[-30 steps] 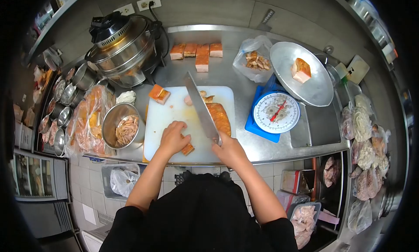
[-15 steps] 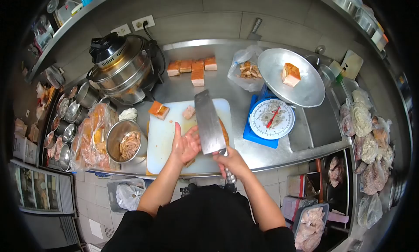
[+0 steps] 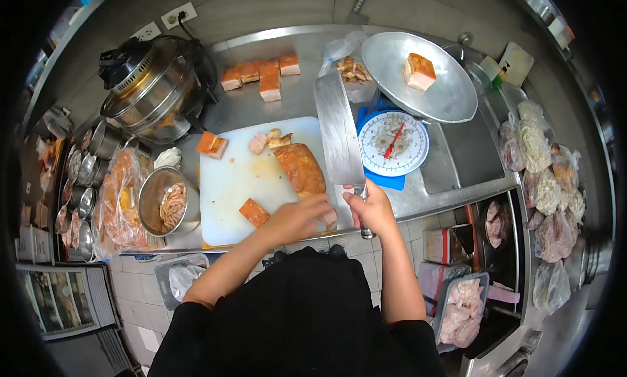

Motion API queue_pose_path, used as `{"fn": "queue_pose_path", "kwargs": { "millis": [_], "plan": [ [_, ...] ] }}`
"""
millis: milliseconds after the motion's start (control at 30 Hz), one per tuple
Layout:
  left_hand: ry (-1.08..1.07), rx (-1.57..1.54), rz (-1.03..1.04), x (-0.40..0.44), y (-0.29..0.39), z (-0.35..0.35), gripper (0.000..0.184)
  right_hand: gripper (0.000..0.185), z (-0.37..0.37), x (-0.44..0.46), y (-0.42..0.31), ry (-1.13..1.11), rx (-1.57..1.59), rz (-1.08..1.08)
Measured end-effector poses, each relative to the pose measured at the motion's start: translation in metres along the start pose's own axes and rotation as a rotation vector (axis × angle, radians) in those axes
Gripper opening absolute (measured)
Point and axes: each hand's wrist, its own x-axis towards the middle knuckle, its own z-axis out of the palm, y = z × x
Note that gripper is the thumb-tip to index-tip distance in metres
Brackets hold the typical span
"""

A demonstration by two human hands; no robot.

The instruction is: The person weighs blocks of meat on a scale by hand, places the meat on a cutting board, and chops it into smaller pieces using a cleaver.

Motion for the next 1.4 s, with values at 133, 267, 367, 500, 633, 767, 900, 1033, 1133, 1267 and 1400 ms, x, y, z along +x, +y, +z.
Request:
{"fn": "queue_pose_path", "kwargs": {
  "millis": [133,267,367,500,633,767,900,1033,1133,1267,1400],
  "plan": [
    [-0.195,0.239,-0.137,0.019,-0.003,0.041,0.044,0.024,-0.001,-0.013,-0.011,0.005,-0.082,-0.013],
    [-0.458,0.302,-0.311,0.016,0.023,0.009,0.040,0.022,-0.004,-0.035,-0.019,0.021,-0.195,0.034],
    [-0.294,0.185,-0.541,0.001,0.021,-0.041,0.042,0.022,-0.008,-0.052,-0.008,0.053,-0.139,0.095],
    [0.041,0.363,-0.837,0.005,-0.050,-0.099,0.037,0.021,-0.007,-0.062,0.008,0.025,-0.096,0.183],
    [0.099,0.383,-0.789,-0.016,-0.109,-0.120,0.041,0.021,0.000,-0.068,0.025,0.000,-0.079,0.227],
    [-0.215,0.185,-0.373,-0.051,-0.069,-0.136,0.051,0.023,-0.001,-0.078,0.028,0.003,-0.136,0.277],
    [-0.463,0.345,-0.325,-0.067,-0.051,-0.094,0.057,0.032,-0.006,-0.087,0.027,-0.010,-0.235,0.318],
    [-0.363,0.186,-0.386,-0.015,-0.011,-0.132,0.057,0.040,-0.014,-0.098,0.020,-0.049,-0.321,0.317],
    [-0.129,0.147,-0.350,0.064,0.043,-0.167,0.067,0.039,-0.019,-0.106,0.005,-0.073,-0.330,0.295],
    [0.058,0.104,-0.205,0.202,0.108,-0.198,0.074,0.038,-0.029,-0.112,0.007,-0.081,-0.319,0.237],
    [-0.032,0.196,-0.364,0.341,0.126,-0.178,0.058,0.040,-0.041,-0.117,0.020,-0.086,-0.289,0.254]
  ]
}}
